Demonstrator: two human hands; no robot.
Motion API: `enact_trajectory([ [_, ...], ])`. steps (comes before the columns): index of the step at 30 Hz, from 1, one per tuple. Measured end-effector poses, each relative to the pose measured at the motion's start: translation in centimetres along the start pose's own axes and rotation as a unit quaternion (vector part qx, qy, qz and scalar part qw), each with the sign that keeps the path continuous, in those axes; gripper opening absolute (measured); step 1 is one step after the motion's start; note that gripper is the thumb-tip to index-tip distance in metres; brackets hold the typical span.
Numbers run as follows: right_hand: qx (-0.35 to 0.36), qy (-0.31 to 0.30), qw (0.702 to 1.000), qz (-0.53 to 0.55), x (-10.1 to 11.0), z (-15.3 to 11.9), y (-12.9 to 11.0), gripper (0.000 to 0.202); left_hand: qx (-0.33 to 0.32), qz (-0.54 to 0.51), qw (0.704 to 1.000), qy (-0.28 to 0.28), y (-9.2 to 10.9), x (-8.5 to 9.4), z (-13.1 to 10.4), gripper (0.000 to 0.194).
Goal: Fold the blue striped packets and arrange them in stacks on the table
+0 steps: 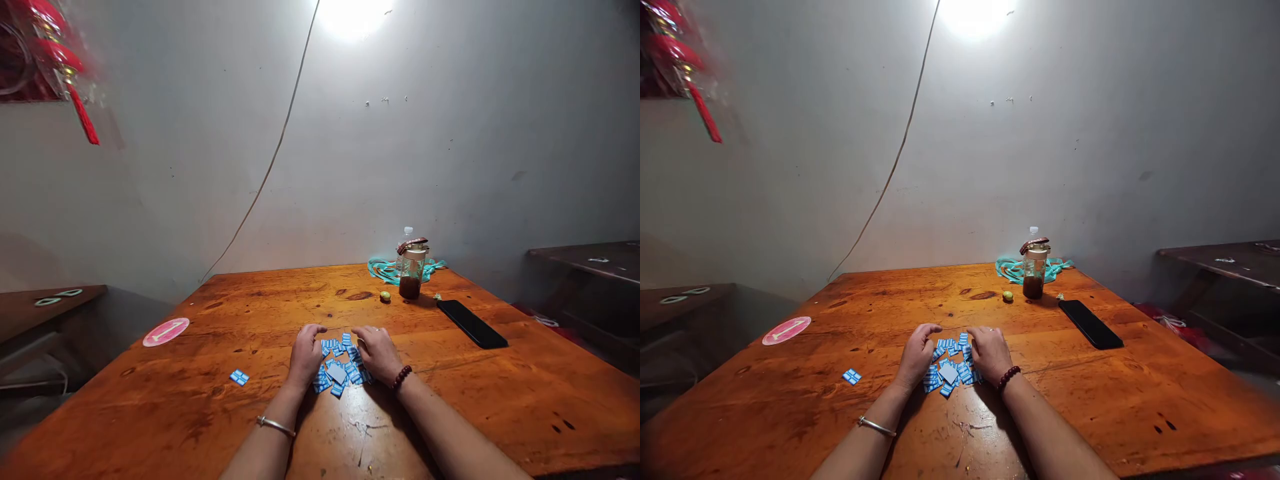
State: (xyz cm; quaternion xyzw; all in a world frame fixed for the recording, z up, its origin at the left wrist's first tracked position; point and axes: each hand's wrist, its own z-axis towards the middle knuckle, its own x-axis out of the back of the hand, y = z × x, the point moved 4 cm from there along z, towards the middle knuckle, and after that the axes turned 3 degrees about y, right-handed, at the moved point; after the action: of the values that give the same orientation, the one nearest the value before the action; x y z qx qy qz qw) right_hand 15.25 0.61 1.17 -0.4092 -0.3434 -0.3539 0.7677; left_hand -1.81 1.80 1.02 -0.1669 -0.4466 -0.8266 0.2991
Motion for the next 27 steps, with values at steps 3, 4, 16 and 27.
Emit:
enact_trajectory([
  [3, 0.076, -0.008, 0.997, 0.012, 0.1, -0.7, -2.2, 0.021, 0.001, -0.016, 1.0, 0.01, 0.0, 0.1, 0.0, 0.036],
  [4, 0.105, -0.025, 0.994, 0.011, -0.2, -1.0, -2.9, 0.02, 0.001, -0.022, 1.0, 0.013, 0.0, 0.2, 0.0, 0.036],
  [16, 0.068, -0.042, 0.994, 0.071, -1.6, -0.8, -2.3, 0.027, 0.016, -0.088, 0.996, 0.022, 0.3, 0.3, -0.2, 0.023],
  [27, -0.127, 0.036, 0.982, 0.131, 1.0, 1.5, 7.7, 0.03, 0.016, -0.099, 0.995, 0.002, 0.5, -0.1, -0.1, 0.024],
])
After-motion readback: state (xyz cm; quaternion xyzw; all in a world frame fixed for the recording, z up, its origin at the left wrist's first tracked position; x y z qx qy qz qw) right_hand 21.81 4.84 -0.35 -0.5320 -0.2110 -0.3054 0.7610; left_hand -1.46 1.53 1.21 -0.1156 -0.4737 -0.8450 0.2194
